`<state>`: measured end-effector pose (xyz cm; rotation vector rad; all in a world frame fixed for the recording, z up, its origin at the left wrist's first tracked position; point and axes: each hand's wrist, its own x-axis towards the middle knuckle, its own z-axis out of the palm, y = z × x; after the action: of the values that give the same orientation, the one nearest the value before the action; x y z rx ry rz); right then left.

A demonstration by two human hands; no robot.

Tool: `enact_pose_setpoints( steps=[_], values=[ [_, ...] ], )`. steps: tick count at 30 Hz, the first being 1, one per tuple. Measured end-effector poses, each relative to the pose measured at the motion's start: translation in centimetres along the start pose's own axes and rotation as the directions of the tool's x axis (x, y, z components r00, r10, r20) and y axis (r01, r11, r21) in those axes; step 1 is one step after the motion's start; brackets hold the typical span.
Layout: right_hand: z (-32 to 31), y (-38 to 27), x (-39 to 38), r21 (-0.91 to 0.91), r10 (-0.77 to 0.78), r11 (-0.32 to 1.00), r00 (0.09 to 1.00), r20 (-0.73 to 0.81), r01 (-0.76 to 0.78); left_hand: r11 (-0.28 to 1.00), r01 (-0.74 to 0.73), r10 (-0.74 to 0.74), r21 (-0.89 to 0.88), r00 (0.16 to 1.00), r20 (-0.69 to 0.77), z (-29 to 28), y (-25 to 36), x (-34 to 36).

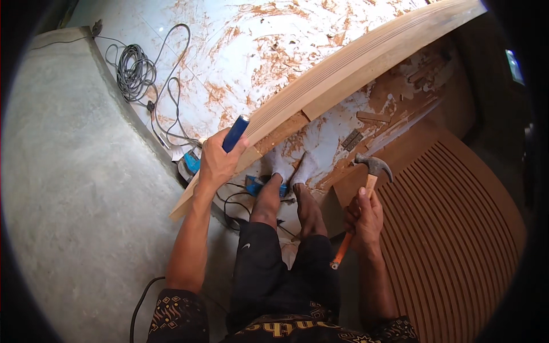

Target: The person uses a chisel and a hammer to carve a rectangular recess into the edge of a wooden door frame, then checks the fit by placing a metal hinge into the slot.

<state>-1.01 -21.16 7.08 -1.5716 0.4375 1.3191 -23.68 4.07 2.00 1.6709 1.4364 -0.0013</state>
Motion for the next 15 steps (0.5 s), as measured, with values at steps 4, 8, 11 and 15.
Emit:
enact_pose_setpoints(
  steps=[4, 8, 11, 15],
  values=[
    [-1.4, 0.0, 1.5, -0.037, 0.007, 0.999, 1.000, -0.027, -0.008, 0.991, 0.002, 0.007, -0.131, 0.998, 0.068, 0.1, -0.1, 0.2],
    [0.0, 2.3, 3.1, -0.027, 0.036, 0.999, 0.996, -0.077, -0.038, 0.988, 0.069, -0.045, -0.138, 0.984, 0.173, -1.4, -1.2, 0.7],
    [1.2, 4.3, 4.1, 0.004, 0.061, 0.998, 0.984, -0.167, -0.061, 0.994, -0.053, 0.073, -0.095, 0.972, 0.225, -0.2, -0.9, 1.7],
    [3.7, 7.4, 4.8, 0.083, 0.165, 0.984, 0.977, -0.132, -0.155, 0.995, -0.076, 0.088, -0.062, 0.971, 0.224, 1.3, -0.3, 2.3]
  ],
)
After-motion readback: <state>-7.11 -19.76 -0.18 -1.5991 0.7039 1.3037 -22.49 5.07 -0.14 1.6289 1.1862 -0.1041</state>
